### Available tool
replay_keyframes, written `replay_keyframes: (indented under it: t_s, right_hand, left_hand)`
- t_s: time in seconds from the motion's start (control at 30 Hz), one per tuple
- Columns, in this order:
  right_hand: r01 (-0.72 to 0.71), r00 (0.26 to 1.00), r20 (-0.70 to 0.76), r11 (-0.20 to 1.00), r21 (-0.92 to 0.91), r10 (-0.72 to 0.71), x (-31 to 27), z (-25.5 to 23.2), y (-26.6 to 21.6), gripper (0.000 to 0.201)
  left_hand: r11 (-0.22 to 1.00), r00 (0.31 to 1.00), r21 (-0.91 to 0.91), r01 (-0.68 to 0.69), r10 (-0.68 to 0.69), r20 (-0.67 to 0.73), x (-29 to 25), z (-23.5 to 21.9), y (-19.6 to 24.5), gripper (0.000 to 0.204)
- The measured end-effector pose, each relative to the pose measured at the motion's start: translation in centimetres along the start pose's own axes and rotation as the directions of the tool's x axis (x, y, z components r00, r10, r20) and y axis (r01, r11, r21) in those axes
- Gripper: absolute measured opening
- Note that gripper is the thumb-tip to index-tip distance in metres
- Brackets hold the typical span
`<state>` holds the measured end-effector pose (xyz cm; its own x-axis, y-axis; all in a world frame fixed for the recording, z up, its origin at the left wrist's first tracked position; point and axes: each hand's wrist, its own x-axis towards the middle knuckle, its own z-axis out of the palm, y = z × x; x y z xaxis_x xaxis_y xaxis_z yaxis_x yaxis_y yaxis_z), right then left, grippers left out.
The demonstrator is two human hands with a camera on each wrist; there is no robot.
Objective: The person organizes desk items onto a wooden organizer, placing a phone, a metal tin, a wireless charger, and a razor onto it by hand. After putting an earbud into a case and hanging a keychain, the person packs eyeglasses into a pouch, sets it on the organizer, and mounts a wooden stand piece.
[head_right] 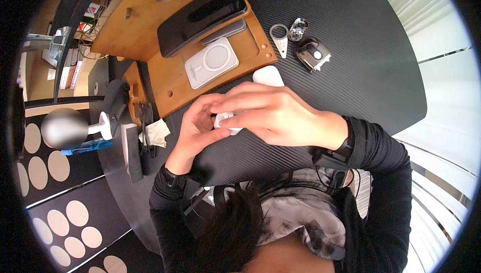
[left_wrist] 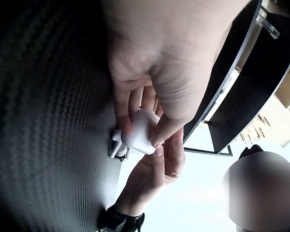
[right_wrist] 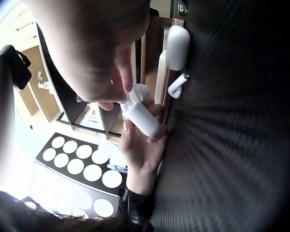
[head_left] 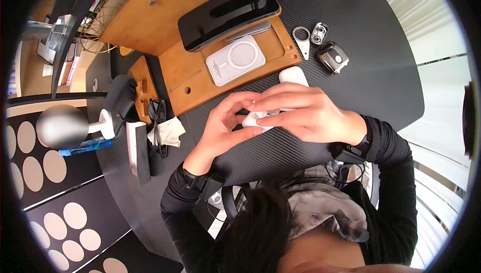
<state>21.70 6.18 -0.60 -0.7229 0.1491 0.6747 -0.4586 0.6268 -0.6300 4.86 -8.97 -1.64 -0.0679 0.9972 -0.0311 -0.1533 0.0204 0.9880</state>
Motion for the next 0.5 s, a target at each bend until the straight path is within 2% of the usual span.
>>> replay_keyframes:
  t_s: [0.1, 0.17, 0.2, 0.27, 0.3, 0.4, 0.5]
  right_hand:
    - [0.000, 1.000, -0.010, 1.000, 0.001, 0.000, 0.2, -0.3, -0.5, 0.027]
    - [-0.124, 0.991, -0.067, 0.990, -0.074, 0.119, 0.0, -1.0, -0.5, 0.026]
    - [-0.125, 0.991, -0.066, 0.989, -0.074, 0.120, 0.2, -1.3, -0.6, 0.026]
    - [-0.137, 0.977, 0.101, 0.912, -0.386, 0.189, 0.5, -1.7, -0.7, 0.021]
    - [-0.137, 0.977, 0.101, 0.912, -0.386, 0.189, 0.4, -1.7, -0.6, 0.021]
    - [-0.103, 0.925, 0.266, 0.853, -0.511, 0.271, -0.3, -1.1, -0.2, 0.018]
    - [-0.101, 0.936, 0.242, 0.853, -0.512, 0.256, -0.5, -1.2, 0.0, 0.015]
  left_hand:
    - [0.999, 0.998, -0.045, 0.001, -0.004, -0.069, 0.0, 0.1, -0.1, 0.061]
    - [0.995, 0.986, 0.004, -0.100, 0.100, -0.133, 0.3, -0.2, -0.5, 0.061]
    - [0.995, 0.973, 0.014, -0.095, 0.096, -0.210, 0.3, -0.1, -0.4, 0.060]
    - [0.999, 0.965, -0.034, -0.040, 0.030, -0.261, 0.3, -0.1, 0.2, 0.060]
    - [0.999, 0.965, -0.034, -0.040, 0.030, -0.261, 0.3, -0.1, 0.1, 0.060]
    - [0.997, 0.969, 0.039, -0.073, 0.080, -0.234, 0.3, -0.1, -0.3, 0.059]
    - [0.995, 0.969, 0.068, -0.079, 0.093, -0.227, 0.3, -0.1, -0.3, 0.058]
